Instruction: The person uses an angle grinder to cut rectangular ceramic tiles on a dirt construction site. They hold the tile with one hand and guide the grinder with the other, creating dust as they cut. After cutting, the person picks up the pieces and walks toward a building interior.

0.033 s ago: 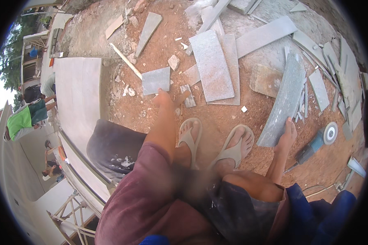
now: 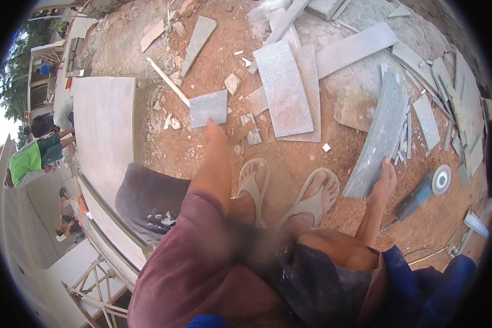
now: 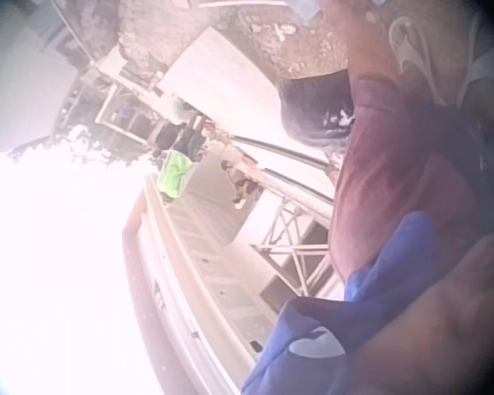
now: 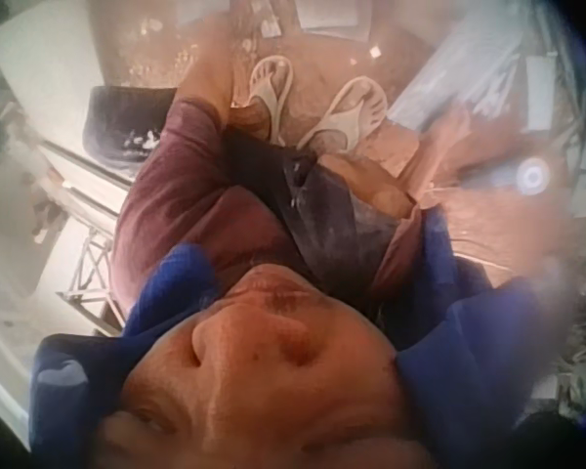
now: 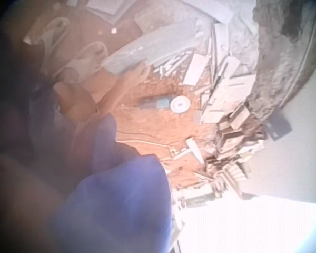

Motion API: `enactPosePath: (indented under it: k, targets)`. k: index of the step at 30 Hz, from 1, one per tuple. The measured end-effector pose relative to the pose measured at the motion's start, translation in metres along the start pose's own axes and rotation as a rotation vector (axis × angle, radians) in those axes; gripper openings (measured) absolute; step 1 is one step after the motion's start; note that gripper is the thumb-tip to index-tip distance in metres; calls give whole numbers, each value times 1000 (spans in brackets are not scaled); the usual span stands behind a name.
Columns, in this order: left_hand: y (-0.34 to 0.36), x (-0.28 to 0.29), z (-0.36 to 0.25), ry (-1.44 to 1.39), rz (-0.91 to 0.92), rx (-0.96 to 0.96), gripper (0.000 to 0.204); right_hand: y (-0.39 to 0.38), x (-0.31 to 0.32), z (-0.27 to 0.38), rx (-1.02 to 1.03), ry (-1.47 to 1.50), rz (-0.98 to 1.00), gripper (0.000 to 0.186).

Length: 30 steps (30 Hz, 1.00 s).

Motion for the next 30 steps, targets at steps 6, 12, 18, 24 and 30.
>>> enactPosePath:
  k: [6,12,18,24,30]
  targets:
    - [49,4,-13,-205,164,126,58,-8,-8,10,12,-18,-25,35]
    - [25,-25,-65,-579,238,68,39,-22,-5,48,57,-29,28,32]
    - [-102,-11,-111,-469,398,-153,39,-28,34,200,287,-287,-50,32]
    - [-268,101,-238,-350,721,-22,49,-123,36,387,508,-566,66,33]
    - [-454,282,-384,-333,939,-62,47,-318,40,499,357,-460,421,30]
Point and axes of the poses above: each hand's wrist, its own y-axis towards the middle knuckle, its own x-axis out of the back of the hand, z = x × y, the point moved 1 cm from there along y, towards the middle knuckle, and after that the axes turned 10 degrees about -y, right-handed, at the moved point
